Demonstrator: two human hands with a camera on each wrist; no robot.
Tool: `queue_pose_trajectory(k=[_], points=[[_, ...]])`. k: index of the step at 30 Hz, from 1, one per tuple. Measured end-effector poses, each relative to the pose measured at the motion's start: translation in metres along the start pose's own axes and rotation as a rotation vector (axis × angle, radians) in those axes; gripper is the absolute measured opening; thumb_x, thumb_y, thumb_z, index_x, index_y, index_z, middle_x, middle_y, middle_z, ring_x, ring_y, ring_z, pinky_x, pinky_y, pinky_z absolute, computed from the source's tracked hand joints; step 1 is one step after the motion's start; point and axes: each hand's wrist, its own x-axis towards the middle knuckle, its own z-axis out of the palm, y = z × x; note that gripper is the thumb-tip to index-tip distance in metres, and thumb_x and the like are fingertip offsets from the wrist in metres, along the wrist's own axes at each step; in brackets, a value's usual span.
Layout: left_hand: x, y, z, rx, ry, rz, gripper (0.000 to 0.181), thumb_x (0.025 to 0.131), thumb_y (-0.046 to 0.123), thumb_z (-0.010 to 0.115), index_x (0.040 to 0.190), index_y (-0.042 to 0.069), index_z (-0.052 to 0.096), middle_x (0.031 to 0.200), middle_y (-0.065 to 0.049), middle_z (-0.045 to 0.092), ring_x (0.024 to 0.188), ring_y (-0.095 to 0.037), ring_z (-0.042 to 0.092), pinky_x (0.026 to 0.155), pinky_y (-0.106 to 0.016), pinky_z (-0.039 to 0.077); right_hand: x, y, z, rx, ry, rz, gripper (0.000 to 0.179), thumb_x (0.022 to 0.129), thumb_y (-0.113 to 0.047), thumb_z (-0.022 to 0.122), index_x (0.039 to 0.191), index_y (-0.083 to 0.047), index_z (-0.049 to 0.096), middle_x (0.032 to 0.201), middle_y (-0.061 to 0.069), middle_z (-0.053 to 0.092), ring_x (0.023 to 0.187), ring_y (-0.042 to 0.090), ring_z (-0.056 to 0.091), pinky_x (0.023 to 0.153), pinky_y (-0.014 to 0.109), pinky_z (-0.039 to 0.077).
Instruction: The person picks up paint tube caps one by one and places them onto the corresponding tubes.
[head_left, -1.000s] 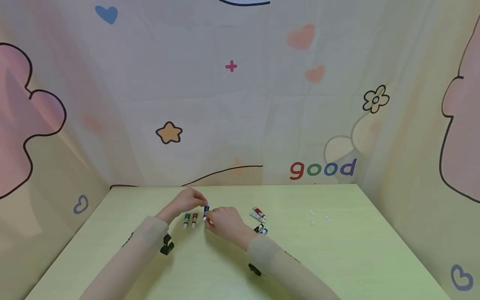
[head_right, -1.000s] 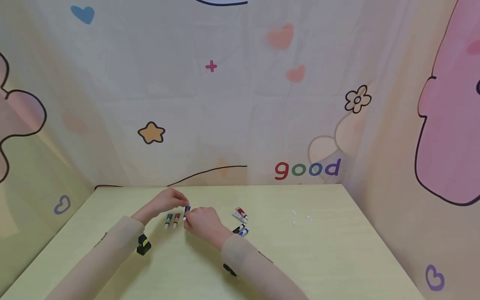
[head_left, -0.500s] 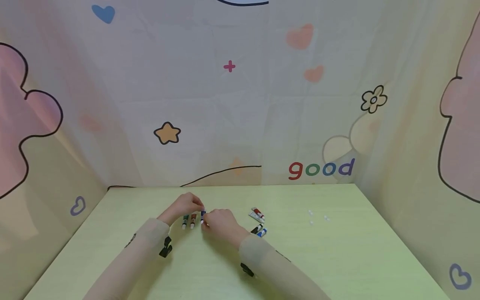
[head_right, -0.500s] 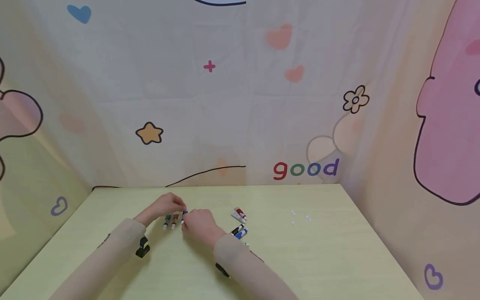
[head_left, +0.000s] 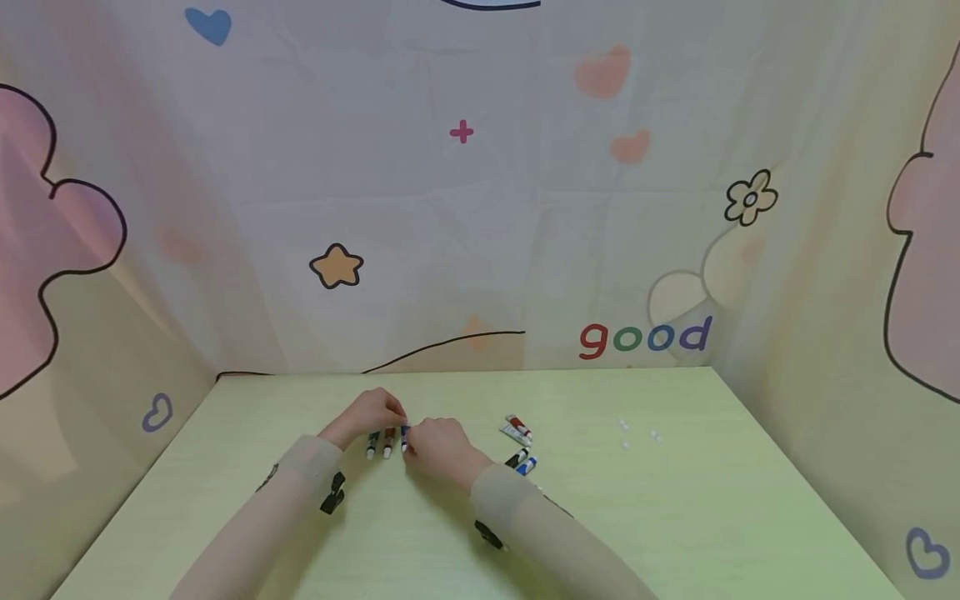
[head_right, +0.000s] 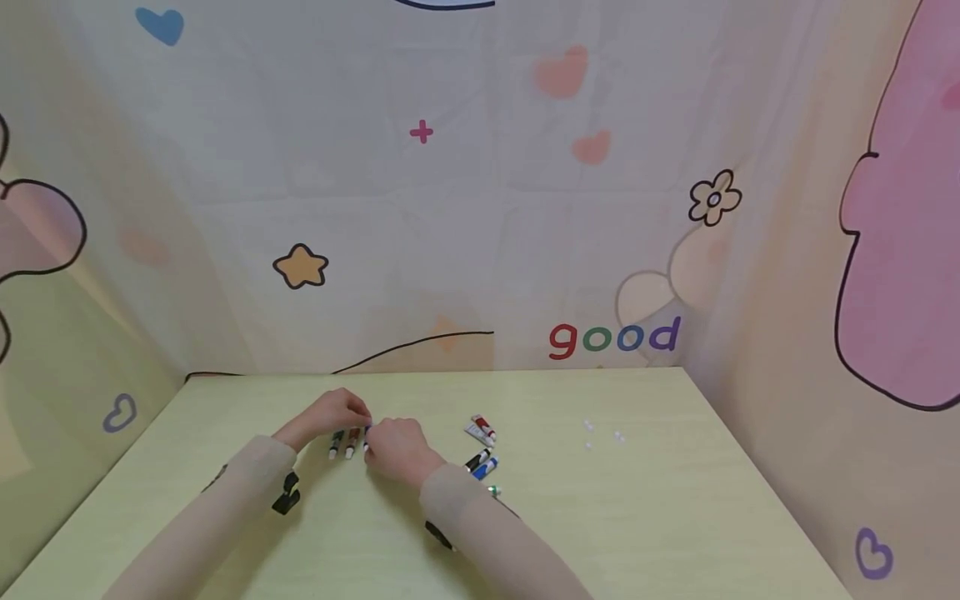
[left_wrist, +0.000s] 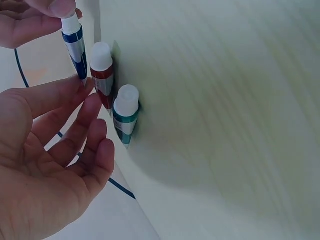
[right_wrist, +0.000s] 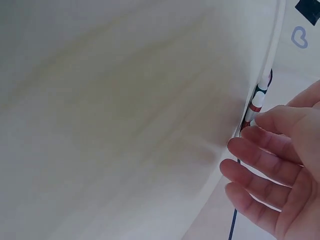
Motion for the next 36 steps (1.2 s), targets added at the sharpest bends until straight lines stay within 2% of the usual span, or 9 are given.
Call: queue_pose_trajectory(k=[5,10,13,14,17,21,25,31,36], points=[[0.001,0.002,0.0,-0.014,-0.029,0.0,0.013,0.094,0.01,0.066,0.09,0.002,0.076,0.072,-0.005,0.068,0.065,-0.018,0.06,0.07,-0.032,0.048,0.002,-0.002,-0.001,-0.012,-0.028,0.0,0.032,0.095,-0.024,0.065,0.065,-0.017,0.054,0.061,-0.005,0.049,0.054,0.011,0.044,0.048,0.028,0.039],[0.0,0.002,-0.002,-0.007,-0.038,0.041,0.013,0.092,0.01,0.067,0.086,0.004,0.076,0.071,-0.001,0.066,0.064,-0.016,0.058,0.069,-0.032,0.049,0.004,-0.003,0.0,-0.02,-0.044,0.006,0.03,0.095,-0.025,0.065,0.068,-0.017,0.057,0.065,-0.005,0.053,0.056,0.011,0.047,0.051,0.029,0.043],[0.002,0.003,-0.003,-0.005,-0.035,0.029,0.012,0.092,0.01,0.068,0.087,0.003,0.076,0.074,-0.003,0.068,0.066,-0.018,0.059,0.071,-0.034,0.049,0.005,-0.004,0.001,-0.033,-0.038,0.009,0.028,0.095,-0.025,0.066,0.069,-0.018,0.058,0.067,-0.005,0.056,0.057,0.011,0.049,0.051,0.03,0.045],[0.003,0.004,-0.002,-0.012,-0.036,0.006,0.011,0.092,0.01,0.068,0.088,0.003,0.076,0.076,-0.004,0.069,0.068,-0.019,0.06,0.073,-0.035,0.05,0.005,-0.004,0.001,-0.037,-0.036,0.011,0.027,0.094,-0.026,0.067,0.069,-0.018,0.059,0.067,-0.005,0.057,0.057,0.011,0.05,0.051,0.031,0.046],[0.004,0.004,-0.002,-0.014,-0.04,0.003,0.011,0.092,0.01,0.069,0.088,0.003,0.076,0.077,-0.004,0.069,0.069,-0.019,0.06,0.072,-0.035,0.05,0.006,-0.006,0.0,-0.043,-0.042,0.016,0.028,0.094,-0.027,0.067,0.069,-0.018,0.059,0.068,-0.004,0.058,0.057,0.012,0.05,0.051,0.031,0.046],[0.004,0.001,0.0,-0.017,-0.049,0.037,0.011,0.09,0.009,0.067,0.084,0.005,0.075,0.072,-0.001,0.066,0.064,-0.016,0.058,0.066,-0.031,0.048,0.005,-0.009,-0.002,-0.045,-0.062,0.026,0.03,0.095,-0.028,0.066,0.068,-0.018,0.059,0.069,-0.003,0.059,0.057,0.012,0.051,0.051,0.032,0.046],[0.006,-0.001,0.002,-0.027,-0.042,0.025,0.011,0.089,0.006,0.066,0.083,0.005,0.075,0.07,0.0,0.065,0.062,-0.015,0.058,0.063,-0.029,0.047,0.005,-0.011,-0.004,-0.039,-0.084,0.043,0.031,0.096,-0.029,0.065,0.069,-0.017,0.059,0.071,-0.002,0.061,0.059,0.013,0.053,0.052,0.032,0.047],[0.006,0.003,0.005,0.019,-0.005,-0.004,0.009,0.09,0.006,0.068,0.086,0.003,0.075,0.076,0.0,0.067,0.068,-0.016,0.058,0.068,-0.031,0.048,0.005,-0.009,-0.004,-0.025,-0.083,0.051,0.029,0.097,-0.03,0.065,0.071,-0.017,0.061,0.07,-0.002,0.059,0.058,0.013,0.053,0.052,0.032,0.047],[0.006,0.004,-0.001,0.04,0.019,-0.017,0.01,0.093,0.008,0.067,0.093,0.001,0.074,0.085,-0.004,0.069,0.076,-0.018,0.06,0.076,-0.037,0.052,0.005,0.005,-0.003,-0.02,-0.095,0.06,0.019,0.098,-0.029,0.065,0.085,-0.014,0.065,0.071,-0.002,0.058,0.06,0.013,0.053,0.054,0.031,0.048]])
